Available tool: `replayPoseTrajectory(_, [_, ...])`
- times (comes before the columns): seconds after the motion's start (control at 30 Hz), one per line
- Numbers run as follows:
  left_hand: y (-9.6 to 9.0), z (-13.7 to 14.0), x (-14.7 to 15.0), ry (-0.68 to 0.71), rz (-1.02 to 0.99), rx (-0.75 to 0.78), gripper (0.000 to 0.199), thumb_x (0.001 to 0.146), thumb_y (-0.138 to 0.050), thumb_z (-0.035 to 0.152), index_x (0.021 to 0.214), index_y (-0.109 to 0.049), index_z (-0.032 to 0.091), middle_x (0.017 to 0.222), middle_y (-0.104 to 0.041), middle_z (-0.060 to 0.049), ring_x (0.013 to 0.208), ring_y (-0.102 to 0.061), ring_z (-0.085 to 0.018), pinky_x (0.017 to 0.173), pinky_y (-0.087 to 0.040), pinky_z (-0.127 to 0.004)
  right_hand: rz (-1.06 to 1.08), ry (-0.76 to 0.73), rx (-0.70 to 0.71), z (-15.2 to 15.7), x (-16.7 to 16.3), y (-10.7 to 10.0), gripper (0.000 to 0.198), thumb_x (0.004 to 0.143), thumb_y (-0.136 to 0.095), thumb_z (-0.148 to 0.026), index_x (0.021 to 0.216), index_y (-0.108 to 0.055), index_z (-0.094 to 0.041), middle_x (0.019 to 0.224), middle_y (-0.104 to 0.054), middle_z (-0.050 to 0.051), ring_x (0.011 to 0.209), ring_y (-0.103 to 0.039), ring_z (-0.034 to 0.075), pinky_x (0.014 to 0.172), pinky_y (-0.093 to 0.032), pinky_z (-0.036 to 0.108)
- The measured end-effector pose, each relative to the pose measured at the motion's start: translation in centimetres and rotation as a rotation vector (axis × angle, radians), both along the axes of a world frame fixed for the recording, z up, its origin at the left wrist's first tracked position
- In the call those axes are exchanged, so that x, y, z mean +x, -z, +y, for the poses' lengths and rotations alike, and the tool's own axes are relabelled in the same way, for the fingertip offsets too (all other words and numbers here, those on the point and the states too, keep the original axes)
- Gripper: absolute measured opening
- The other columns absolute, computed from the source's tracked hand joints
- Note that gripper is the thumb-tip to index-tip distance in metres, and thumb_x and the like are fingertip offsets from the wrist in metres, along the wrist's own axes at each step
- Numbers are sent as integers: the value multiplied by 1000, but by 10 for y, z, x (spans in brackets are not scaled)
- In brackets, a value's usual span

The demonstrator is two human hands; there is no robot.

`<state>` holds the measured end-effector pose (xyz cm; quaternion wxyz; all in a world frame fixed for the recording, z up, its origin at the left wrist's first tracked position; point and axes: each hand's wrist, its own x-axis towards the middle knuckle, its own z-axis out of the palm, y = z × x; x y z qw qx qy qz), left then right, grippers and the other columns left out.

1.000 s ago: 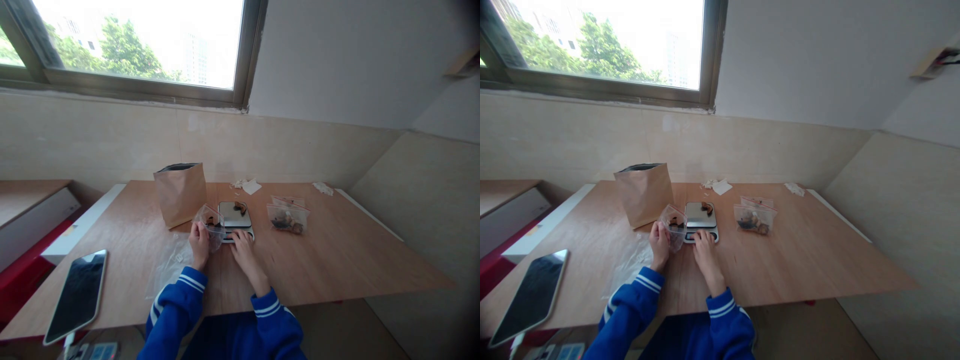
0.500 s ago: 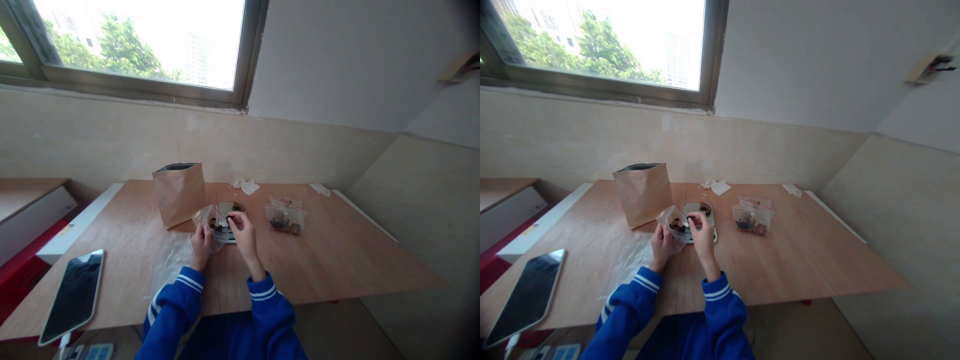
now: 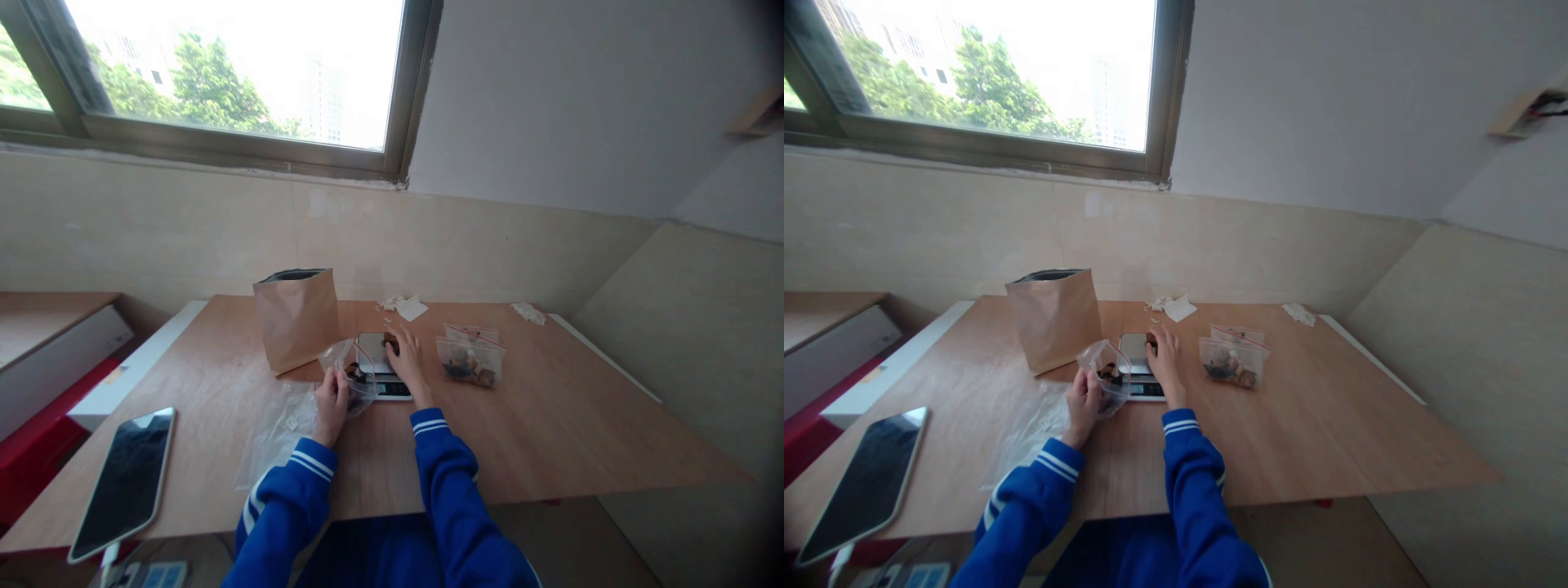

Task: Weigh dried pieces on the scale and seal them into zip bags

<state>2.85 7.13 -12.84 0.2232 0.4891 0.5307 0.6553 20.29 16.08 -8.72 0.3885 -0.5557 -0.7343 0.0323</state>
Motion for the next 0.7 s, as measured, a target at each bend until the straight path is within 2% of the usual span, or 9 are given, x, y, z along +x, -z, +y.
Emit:
replayPoseTrajectory(0.07, [0,0,-1,22,23,-3,36,90,-46,48,66,-42,23,51,-46,4,45,-45,-12,48,-35,-23,-78,4,-59,10,-2,7,42,88,-48,-20,129,-55,-14,133,-54,16,126,-44,26,105,-32,45])
replayPoseTrajectory(0.13, [0,1,-1,33,33,-12,36,91,-45,49,66,-41,23,52,-46,4,45,-45,-12,48,-35,-23,-124,26,-114,14,-7,10,41,90,-48,-20,130,-54,-13,126,-59,17,119,-49,26,100,-36,43])
replayPoseTrajectory(0.23, [0,1,-1,31,24,-16,35,91,-44,48,67,-42,23,53,-46,4,45,-46,-12,48,-35,-22,-160,75,-138,12,-13,9,33,91,-46,-18,121,-61,-16,115,-64,17,110,-53,27,94,-39,42])
replayPoseTrajectory(0.37, [-2,2,-1,28,15,-10,35,91,-45,46,66,-42,22,52,-47,4,46,-47,-12,50,-36,-22,-39,39,-101,-3,-24,1,26,93,-46,-20,112,-63,-16,110,-66,15,106,-56,26,95,-39,41])
replayPoseTrajectory(0.47, [-4,1,-1,48,-17,-25,35,91,-46,47,67,-42,22,52,-47,4,47,-46,-12,51,-37,-22,213,-59,-84,-26,-40,-12,26,93,-45,-26,111,-61,-16,101,-68,11,95,-62,22,86,-45,34])
replayPoseTrajectory(0.57, [-7,0,0,53,-51,-32,35,91,-46,48,68,-43,22,52,-47,5,47,-45,-12,51,-36,-23,429,-121,-89,-53,-58,-36,24,93,-47,-33,107,-60,-19,88,-68,5,79,-63,19,75,-48,28])
replayPoseTrajectory(0.7, [-13,-2,1,24,-81,-32,36,93,-44,47,68,-42,22,52,-47,5,47,-44,-11,50,-35,-23,418,-229,-57,-77,-68,-69,17,92,-50,-32,93,-63,-22,87,-68,3,78,-63,17,75,-47,26])
